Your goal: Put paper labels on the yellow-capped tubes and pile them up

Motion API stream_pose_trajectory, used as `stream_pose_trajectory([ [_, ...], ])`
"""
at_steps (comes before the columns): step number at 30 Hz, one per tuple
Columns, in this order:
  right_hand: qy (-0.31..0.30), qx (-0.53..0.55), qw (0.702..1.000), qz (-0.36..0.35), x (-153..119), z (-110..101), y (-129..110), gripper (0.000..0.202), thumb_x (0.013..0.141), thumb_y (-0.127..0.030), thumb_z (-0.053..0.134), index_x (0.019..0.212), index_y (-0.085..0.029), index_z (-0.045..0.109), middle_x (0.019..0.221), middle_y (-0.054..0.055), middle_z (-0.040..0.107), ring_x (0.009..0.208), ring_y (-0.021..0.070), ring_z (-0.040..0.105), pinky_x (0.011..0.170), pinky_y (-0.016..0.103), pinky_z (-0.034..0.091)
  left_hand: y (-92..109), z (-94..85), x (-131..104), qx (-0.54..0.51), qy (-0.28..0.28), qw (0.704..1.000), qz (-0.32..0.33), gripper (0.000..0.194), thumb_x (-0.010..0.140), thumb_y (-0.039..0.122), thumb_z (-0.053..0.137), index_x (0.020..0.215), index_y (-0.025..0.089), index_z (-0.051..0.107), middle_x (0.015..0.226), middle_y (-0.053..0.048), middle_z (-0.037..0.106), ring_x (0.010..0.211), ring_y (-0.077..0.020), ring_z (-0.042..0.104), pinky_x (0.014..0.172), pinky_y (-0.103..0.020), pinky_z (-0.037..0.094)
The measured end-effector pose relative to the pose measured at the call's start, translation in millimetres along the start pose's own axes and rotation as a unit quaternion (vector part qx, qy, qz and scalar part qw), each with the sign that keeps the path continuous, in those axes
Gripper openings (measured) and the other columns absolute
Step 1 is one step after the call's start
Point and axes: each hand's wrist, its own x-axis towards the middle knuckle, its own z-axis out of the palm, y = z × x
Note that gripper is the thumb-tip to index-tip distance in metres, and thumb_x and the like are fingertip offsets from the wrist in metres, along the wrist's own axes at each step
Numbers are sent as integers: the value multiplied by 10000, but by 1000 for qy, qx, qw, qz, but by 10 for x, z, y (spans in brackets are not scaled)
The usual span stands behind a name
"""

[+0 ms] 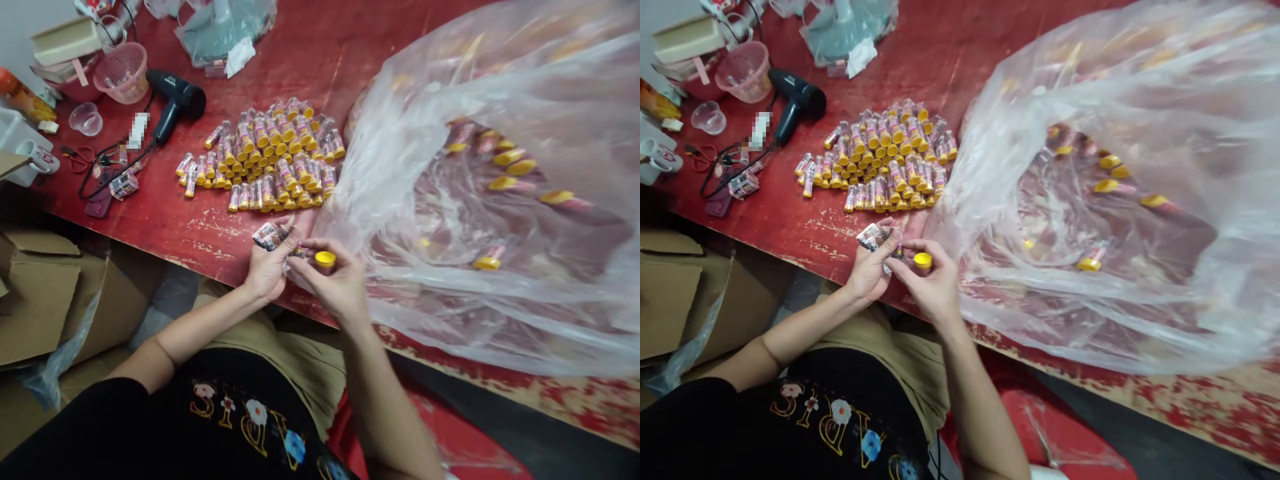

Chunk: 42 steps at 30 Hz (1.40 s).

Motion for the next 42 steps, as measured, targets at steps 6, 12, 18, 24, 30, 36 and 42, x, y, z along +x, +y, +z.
stream_pose_trajectory([
  [6,21,76,996,38,-46,333,44,411,777,-584,872,824,-213,700,739,-19,650,634,110,565,653,266,529,76,-112,-97,4,27,999,-28,280,713,103,947,878,148,726,775,43,703,710,-92,659,842,-257,510],
  [12,28,231,972,23,-151,52,-19,388,843,-538,851,1105,-288,711,884,-23,644,820,135,658,872,321,606,132,-205,-96,-21,45,997,-65,349,675,151,992,746,148,650,716,49,695,644,-89,628,766,-254,511],
  [18,77,227,970,-40,-381,-14,-88,389,839,-526,872,1148,-331,740,1052,28,674,954,167,679,822,306,601,87,-184,-133,-24,53,994,-91,253,744,106,941,806,151,701,759,32,725,707,-107,671,859,-272,522],
  [24,158,215,962,-62,-427,187,-69,346,839,-456,887,1131,-322,759,1039,11,717,818,138,689,730,284,605,55,-134,-229,-12,34,993,-116,339,684,164,996,799,151,678,725,43,700,680,-107,666,842,-274,538],
  [30,181,22,967,-179,-656,124,-38,343,890,-211,822,1222,-296,818,1179,72,802,1078,246,778,986,463,664,69,-203,-252,2,-16,992,-125,471,622,287,1046,845,151,655,762,38,709,658,-92,651,741,-252,533],
  [36,70,-38,980,-181,-760,-2,45,522,948,-162,728,1413,-400,720,1314,66,781,1127,250,783,952,450,684,59,-288,-289,58,-48,992,-104,556,535,382,1075,896,155,717,776,26,721,686,-111,662,743,-268,549],
  [42,138,-70,966,-209,-624,94,-2,388,920,-165,778,1242,-378,819,1069,43,811,967,221,784,908,425,677,36,-273,-377,99,-67,987,-109,640,457,486,1079,877,170,714,687,34,684,583,-119,627,608,-268,534],
])
